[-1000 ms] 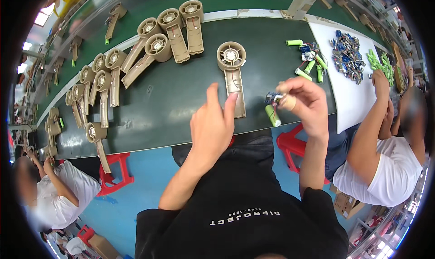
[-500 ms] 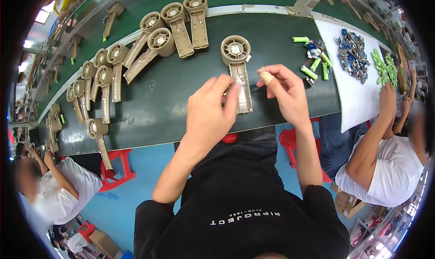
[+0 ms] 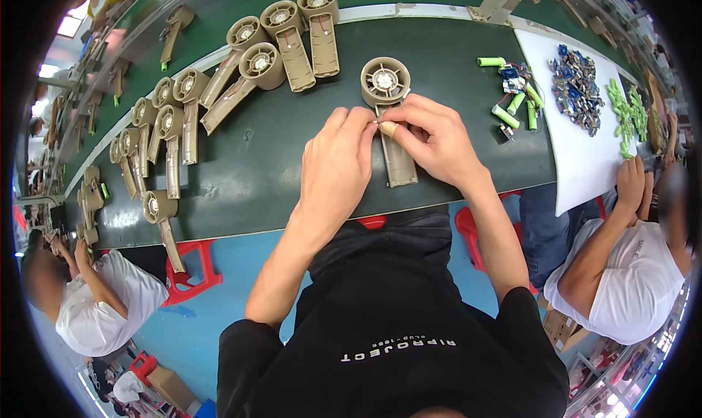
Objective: Assembling motors, batteries, and internal components into plastic hand fan casings.
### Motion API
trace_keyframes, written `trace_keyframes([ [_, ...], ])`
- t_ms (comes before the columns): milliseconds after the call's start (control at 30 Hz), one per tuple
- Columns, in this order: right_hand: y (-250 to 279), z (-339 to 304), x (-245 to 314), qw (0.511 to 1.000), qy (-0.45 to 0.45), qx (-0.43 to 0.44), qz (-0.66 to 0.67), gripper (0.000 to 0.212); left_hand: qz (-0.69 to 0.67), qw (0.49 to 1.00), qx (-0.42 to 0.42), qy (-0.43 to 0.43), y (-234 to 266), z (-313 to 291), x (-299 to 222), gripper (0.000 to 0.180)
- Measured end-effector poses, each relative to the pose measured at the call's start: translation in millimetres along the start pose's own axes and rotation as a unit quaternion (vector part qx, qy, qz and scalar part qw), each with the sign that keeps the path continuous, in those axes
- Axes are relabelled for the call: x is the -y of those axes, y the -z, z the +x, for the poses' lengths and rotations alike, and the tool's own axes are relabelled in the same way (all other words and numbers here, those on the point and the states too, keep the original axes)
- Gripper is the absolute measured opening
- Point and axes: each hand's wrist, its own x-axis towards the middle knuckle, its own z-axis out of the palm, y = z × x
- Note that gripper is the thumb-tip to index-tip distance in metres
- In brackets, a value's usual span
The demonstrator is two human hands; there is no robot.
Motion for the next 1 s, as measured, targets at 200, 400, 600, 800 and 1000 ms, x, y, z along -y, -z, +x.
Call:
trace_keyframes([
  [200, -8.9, -0.3, 6.9, 0.998, -0.003, -0.064, -0.010, 0.010, -0.146, 0.989, 0.007, 0.002, 3.8, -4.2, 10.8, 0.038],
  [400, -12.1, -1.5, 5.3, 0.996, -0.019, -0.090, 0.018, 0.010, -0.133, 0.989, -0.012, 0.063, 2.8, -8.9, 11.2, 0.032],
  [600, -15.1, -2.7, 7.2, 0.991, -0.061, -0.095, 0.074, 0.006, -0.153, 0.986, -0.057, 0.037, -10.6, -9.7, 14.5, 0.028],
  [800, -14.2, -3.7, 5.1, 0.993, -0.046, -0.091, 0.067, 0.006, -0.180, 0.981, -0.073, 0.020, -19.4, -9.7, 15.4, 0.029],
  [1000, -14.8, -3.3, 3.1, 0.993, 0.003, -0.115, 0.007, 0.006, -0.135, 0.987, -0.085, -0.021, -23.8, -10.5, 20.4, 0.032],
])
